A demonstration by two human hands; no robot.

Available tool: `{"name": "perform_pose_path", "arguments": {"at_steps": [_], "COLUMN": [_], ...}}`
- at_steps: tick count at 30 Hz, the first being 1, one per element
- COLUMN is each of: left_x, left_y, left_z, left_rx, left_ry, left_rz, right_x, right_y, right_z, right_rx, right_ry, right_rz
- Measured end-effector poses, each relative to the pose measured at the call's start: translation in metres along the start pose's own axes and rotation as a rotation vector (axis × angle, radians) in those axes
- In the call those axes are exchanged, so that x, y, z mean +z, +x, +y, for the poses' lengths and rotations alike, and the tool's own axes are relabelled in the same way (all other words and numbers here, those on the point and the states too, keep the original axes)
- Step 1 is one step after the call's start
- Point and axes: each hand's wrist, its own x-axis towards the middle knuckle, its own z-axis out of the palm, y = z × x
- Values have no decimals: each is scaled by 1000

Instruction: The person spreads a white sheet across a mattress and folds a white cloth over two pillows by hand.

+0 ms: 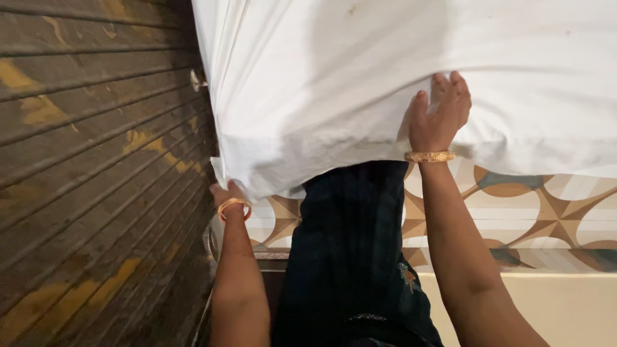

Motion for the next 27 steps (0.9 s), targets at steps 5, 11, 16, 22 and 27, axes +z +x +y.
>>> {"name": "perform_pose_path", "arguments": {"at_steps": [5,11,16,22,27], "left_x": [3,-37,-73,-111,-120], "left_y": [17,4,0,3,38], "left_z": [18,193,307,372,393], "left_rx": [485,529,861,827,908], "left_ry": [-126,-883,-639,-75,270], "left_rz": [248,110,81,150,164], "right_x": [15,47,56,62,63], "right_y": [28,38,38,40,41], "right_z": [-11,-31,-29,-25,-23], "right_rx": [61,82,66,83,86], "right_ry": [-8,-311,-389,-398,-417], "right_rz": [138,140,185,212,203]}}
